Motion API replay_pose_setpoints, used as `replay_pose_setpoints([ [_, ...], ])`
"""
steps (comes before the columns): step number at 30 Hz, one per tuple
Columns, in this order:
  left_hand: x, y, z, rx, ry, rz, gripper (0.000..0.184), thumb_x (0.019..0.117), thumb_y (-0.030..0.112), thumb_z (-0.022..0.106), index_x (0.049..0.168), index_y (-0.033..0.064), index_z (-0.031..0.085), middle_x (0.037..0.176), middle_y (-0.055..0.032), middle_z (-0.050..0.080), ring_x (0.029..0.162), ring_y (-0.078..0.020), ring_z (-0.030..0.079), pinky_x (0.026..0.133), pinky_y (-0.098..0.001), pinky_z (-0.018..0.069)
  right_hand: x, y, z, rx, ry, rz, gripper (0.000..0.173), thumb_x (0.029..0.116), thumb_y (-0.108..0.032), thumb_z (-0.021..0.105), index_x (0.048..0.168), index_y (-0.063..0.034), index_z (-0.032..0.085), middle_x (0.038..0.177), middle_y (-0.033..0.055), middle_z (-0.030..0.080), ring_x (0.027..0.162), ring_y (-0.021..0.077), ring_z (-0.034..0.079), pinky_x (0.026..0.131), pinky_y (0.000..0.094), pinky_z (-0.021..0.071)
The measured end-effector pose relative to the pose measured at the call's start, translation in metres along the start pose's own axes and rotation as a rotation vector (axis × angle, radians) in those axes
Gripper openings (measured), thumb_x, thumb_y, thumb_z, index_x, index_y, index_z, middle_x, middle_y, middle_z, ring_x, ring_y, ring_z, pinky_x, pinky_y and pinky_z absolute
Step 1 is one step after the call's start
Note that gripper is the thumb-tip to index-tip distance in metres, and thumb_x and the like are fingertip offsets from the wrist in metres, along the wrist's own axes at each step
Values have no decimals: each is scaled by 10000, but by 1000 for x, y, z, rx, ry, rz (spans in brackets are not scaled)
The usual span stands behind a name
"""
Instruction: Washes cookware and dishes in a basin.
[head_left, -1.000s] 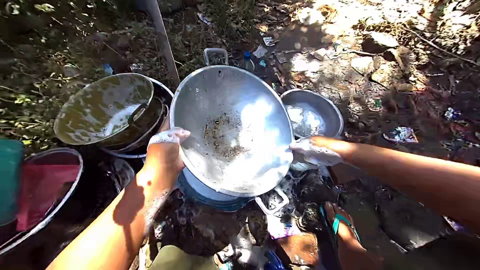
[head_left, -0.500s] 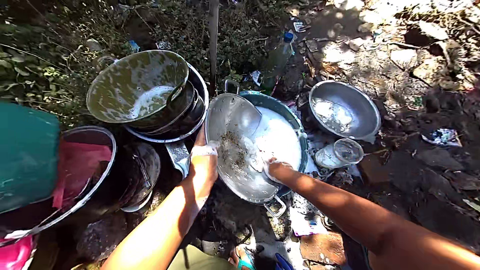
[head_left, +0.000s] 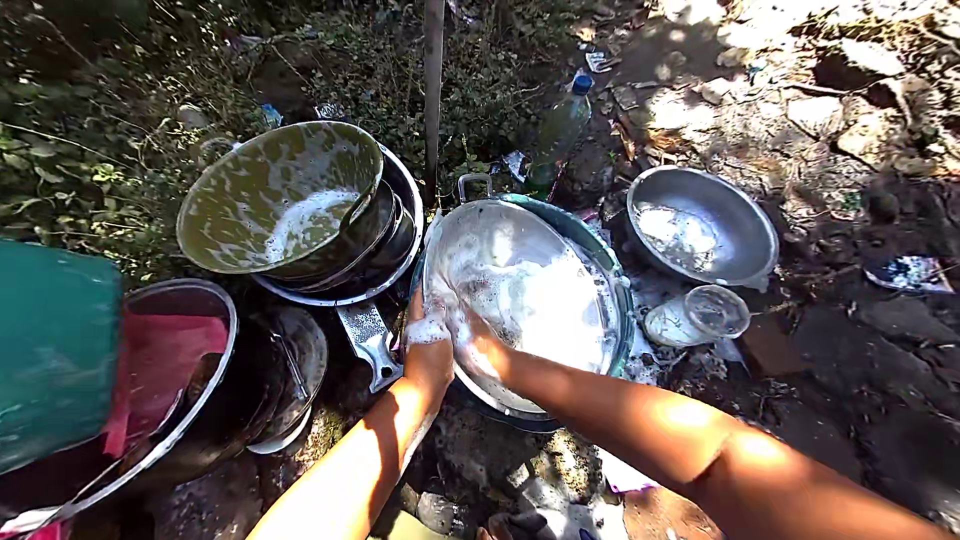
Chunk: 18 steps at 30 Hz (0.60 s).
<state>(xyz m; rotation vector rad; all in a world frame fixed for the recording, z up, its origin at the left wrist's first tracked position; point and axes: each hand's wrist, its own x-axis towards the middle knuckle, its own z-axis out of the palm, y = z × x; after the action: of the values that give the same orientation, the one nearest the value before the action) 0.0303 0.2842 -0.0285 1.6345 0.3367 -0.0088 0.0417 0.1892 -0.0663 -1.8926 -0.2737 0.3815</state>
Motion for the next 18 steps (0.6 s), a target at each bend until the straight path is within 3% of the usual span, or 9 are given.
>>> replay_pose_setpoints([
  [2, -1, -5, -6, -24, 0, 18, 485, 1068, 160, 500, 1547, 145, 426, 1418, -87, 590, 1224, -141, 610, 1025, -354, 525, -54, 0, -13, 25, -216, 17, 493, 1079, -144, 430, 1534, 43, 392, 1573, 188, 439, 1480, 181, 390, 1239, 305, 281],
  [5, -2, -6, -9, -143, -1, 14, 607, 946, -44, 531, 1526, 117, 454, 1401, -103, 606, 1204, -162, 629, 993, -367, 550, -103, 66, -50, -342, -457, 34, 522, 1074, -221, 454, 1580, -102, 402, 1648, 105, 367, 1541, 268, 306, 1273, 496, 206],
  [6, -2, -6, -10, -166, -9, 10, 635, 908, -77, 519, 1514, 104, 461, 1371, -115, 620, 1169, -168, 645, 961, -370, 565, -110, 87, -65, -453, -454, 52, 511, 1053, -235, 495, 1548, -111, 464, 1611, 122, 428, 1509, 331, 360, 1238, 591, 237],
  [8, -2, -5, -10, -174, -30, -10, 664, 876, -98, 505, 1510, 96, 464, 1354, -116, 629, 1143, -166, 654, 939, -368, 570, -107, 97, -106, -694, -538, 256, 492, 1062, -311, 521, 1509, -106, 513, 1533, 176, 507, 1427, 415, 446, 1170, 667, 295],
  [10, -3, -1, -10, -173, -51, -22, 653, 876, -95, 507, 1498, 100, 470, 1330, -115, 638, 1120, -165, 660, 923, -370, 573, -90, 93, -134, -898, -553, 472, 462, 1081, -316, 468, 1390, 6, 584, 1419, 281, 564, 1344, 495, 503, 1069, 723, 372],
  [12, -5, 5, -8, -162, -70, -33, 636, 905, -95, 515, 1502, 119, 466, 1322, -104, 642, 1104, -152, 666, 913, -359, 577, -66, 93, -137, -1006, -513, 637, 435, 1085, -236, 407, 1357, 54, 583, 1360, 332, 581, 1311, 537, 512, 1036, 748, 374],
  [15, -8, 8, -5, -156, -90, -23, 663, 899, -76, 512, 1522, 140, 446, 1354, -90, 626, 1124, -154, 658, 916, -366, 574, -31, 99, -109, -909, -368, 740, 434, 1066, -230, 463, 1367, 62, 576, 1420, 315, 548, 1366, 506, 476, 1082, 723, 352],
  [18, -17, 14, 0, -116, -97, -53, 632, 967, -11, 490, 1556, 202, 406, 1425, -56, 590, 1189, -162, 633, 953, -391, 559, -7, 115, -55, -634, -180, 632, 496, 1015, -210, 604, 1460, -8, 519, 1498, 261, 498, 1432, 426, 424, 1185, 611, 309],
])
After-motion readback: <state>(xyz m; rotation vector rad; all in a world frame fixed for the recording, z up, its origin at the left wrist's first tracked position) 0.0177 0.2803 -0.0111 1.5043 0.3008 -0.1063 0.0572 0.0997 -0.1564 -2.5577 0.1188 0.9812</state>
